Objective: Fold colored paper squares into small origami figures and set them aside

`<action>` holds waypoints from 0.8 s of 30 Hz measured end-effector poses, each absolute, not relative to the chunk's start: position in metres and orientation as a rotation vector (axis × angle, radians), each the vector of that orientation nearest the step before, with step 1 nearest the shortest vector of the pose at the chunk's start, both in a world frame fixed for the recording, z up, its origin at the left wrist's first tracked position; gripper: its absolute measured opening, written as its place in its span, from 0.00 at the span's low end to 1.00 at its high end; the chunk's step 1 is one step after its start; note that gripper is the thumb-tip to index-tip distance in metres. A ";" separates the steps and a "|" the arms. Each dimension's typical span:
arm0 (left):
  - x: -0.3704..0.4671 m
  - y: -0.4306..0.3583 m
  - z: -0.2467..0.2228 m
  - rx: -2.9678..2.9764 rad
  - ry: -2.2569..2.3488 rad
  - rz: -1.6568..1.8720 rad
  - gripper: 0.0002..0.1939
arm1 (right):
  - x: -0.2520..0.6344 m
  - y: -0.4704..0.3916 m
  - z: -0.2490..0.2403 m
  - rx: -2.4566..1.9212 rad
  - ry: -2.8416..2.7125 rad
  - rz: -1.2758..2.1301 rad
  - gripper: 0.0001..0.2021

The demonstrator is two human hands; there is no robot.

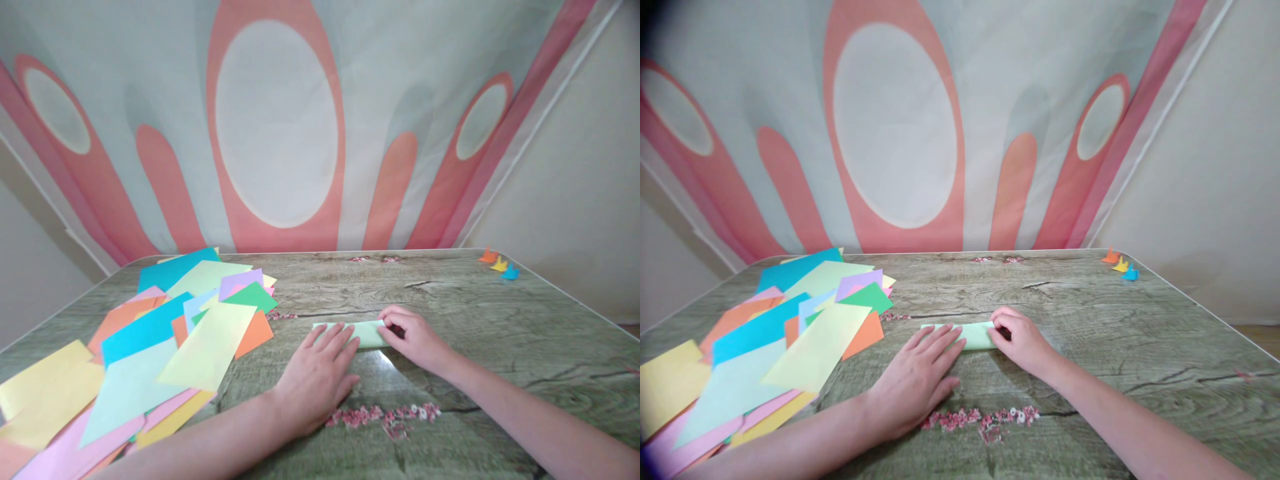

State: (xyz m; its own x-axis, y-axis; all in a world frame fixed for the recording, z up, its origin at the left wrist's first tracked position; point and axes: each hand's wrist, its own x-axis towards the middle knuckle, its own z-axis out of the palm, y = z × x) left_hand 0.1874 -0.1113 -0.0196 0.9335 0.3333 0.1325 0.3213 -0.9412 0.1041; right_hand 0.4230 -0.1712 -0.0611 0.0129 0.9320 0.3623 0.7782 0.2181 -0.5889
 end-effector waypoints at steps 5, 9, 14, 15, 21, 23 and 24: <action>0.187 -0.116 -0.028 2.996 0.427 0.039 0.34 | 0.423 -0.171 -0.062 -1.583 -1.782 0.279 0.10; 0.187 -0.114 -0.030 2.960 0.459 0.013 0.34 | 0.425 -0.171 -0.065 -1.589 -1.770 0.282 0.07; 0.188 -0.116 -0.028 2.969 0.478 0.032 0.33 | 0.425 -0.171 -0.066 -1.582 -1.775 0.257 0.08; 0.188 -0.116 -0.028 2.977 0.472 0.042 0.33 | 0.425 -0.171 -0.065 -1.583 -1.776 0.253 0.08; 0.187 -0.116 -0.028 2.998 0.412 0.086 0.32 | 0.425 -0.171 -0.064 -1.587 -1.778 0.248 0.06; 0.187 -0.116 -0.028 2.996 0.421 0.077 0.32 | 0.425 -0.171 -0.065 -1.588 -1.777 0.245 0.06; 0.187 -0.116 -0.028 2.995 0.429 0.066 0.32 | 0.425 -0.171 -0.065 -1.588 -1.777 0.243 0.07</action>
State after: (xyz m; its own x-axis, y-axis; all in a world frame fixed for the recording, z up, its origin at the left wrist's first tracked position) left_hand 0.1869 -0.1159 -0.0283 0.9590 0.2821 0.0269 0.2771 -0.9533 0.1204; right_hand 0.4254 -0.1708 -0.0652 0.0275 0.9217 0.3869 0.7839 0.2203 -0.5805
